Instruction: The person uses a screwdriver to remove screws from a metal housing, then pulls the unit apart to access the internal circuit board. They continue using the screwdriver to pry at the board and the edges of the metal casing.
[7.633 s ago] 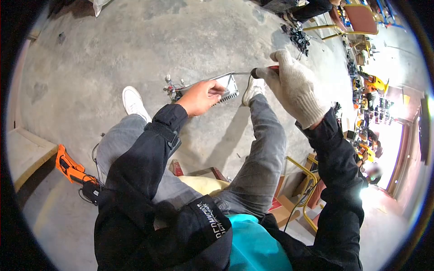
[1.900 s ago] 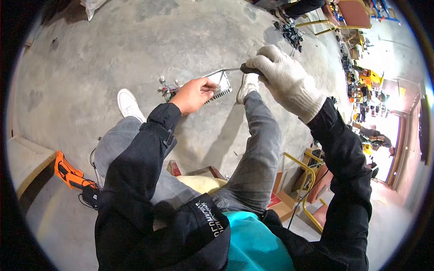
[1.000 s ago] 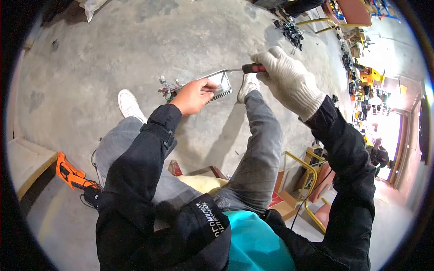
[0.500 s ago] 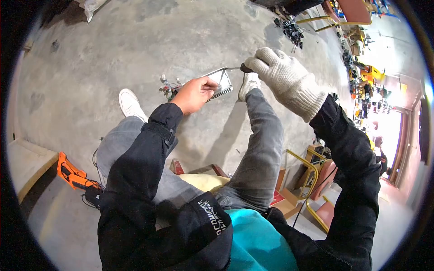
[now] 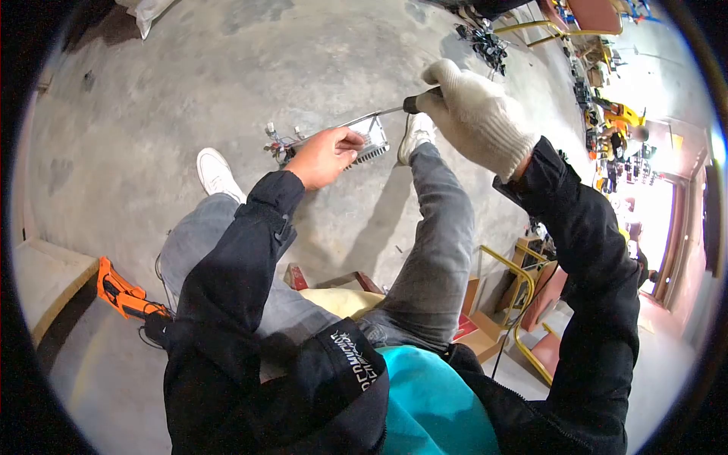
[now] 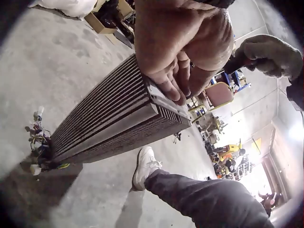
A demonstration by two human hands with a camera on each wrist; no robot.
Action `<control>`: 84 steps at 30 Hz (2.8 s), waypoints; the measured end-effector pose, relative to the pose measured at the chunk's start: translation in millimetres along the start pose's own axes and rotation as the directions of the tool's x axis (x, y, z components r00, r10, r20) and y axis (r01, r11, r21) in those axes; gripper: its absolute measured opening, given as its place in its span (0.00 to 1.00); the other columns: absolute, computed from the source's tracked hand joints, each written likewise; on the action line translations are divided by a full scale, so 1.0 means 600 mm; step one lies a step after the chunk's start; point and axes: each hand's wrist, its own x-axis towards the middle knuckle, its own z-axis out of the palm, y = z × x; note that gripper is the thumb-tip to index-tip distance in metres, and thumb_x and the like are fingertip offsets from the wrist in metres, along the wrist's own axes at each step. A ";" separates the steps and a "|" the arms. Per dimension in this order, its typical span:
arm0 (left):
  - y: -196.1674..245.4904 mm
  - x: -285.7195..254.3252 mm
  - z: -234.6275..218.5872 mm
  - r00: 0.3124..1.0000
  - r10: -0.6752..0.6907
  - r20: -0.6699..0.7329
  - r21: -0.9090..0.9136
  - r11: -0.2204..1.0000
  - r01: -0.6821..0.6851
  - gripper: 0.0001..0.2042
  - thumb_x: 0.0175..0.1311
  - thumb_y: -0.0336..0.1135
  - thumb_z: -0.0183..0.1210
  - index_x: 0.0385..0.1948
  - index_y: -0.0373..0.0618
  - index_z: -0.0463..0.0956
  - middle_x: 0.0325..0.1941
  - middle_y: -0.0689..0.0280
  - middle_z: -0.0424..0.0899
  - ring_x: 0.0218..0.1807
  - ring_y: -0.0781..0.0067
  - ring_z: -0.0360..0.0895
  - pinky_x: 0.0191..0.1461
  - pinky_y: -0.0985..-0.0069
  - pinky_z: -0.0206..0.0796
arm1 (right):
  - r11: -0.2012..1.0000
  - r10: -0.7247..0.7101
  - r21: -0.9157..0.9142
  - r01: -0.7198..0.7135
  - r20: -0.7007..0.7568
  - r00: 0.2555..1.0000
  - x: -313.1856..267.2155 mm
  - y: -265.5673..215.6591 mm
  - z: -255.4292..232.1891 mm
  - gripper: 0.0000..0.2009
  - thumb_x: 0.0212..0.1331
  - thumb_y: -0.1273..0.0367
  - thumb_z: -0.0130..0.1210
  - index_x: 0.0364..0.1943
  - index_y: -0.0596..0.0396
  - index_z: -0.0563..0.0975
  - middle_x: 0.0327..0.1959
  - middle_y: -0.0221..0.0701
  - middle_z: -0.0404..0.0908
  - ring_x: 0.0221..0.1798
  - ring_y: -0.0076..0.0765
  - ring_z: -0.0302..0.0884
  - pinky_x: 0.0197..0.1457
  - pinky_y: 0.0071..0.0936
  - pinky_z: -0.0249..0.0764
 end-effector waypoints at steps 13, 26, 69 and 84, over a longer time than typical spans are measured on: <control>-0.003 -0.011 0.002 0.994 0.078 -0.071 0.041 0.996 -0.076 0.14 0.68 0.22 0.54 0.54 0.36 0.77 0.53 0.61 0.84 0.57 0.72 0.80 0.66 0.73 0.69 | 0.921 -0.334 -0.172 0.351 0.117 0.935 -0.024 0.027 -0.015 0.18 0.56 0.74 0.60 0.52 0.47 0.75 0.45 0.38 0.76 0.46 0.51 0.81 0.48 0.42 0.80; -0.005 -0.008 0.001 0.991 0.094 -0.100 0.021 0.995 -0.093 0.14 0.66 0.22 0.55 0.53 0.33 0.75 0.54 0.57 0.83 0.59 0.67 0.81 0.65 0.71 0.72 | 0.952 -0.281 -0.102 0.289 0.082 0.956 -0.001 0.023 -0.016 0.11 0.63 0.65 0.59 0.47 0.51 0.76 0.38 0.41 0.78 0.41 0.52 0.82 0.42 0.42 0.78; -0.037 -0.015 0.007 0.997 0.076 -0.031 0.105 0.992 -0.072 0.14 0.64 0.20 0.56 0.52 0.35 0.75 0.57 0.60 0.81 0.58 0.70 0.79 0.63 0.72 0.71 | 0.739 0.491 0.488 -0.464 0.081 0.867 -0.084 -0.068 0.299 0.36 0.55 0.45 0.63 0.40 0.74 0.73 0.33 0.53 0.81 0.42 0.59 0.83 0.48 0.41 0.77; 0.036 -0.028 0.010 0.996 0.031 0.080 0.132 0.990 -0.042 0.14 0.67 0.32 0.61 0.52 0.36 0.77 0.50 0.64 0.83 0.55 0.74 0.78 0.62 0.72 0.70 | 0.300 0.715 0.663 -0.686 0.320 0.621 -0.063 -0.021 0.341 0.34 0.50 0.49 0.69 0.41 0.73 0.75 0.34 0.52 0.85 0.40 0.52 0.87 0.45 0.41 0.80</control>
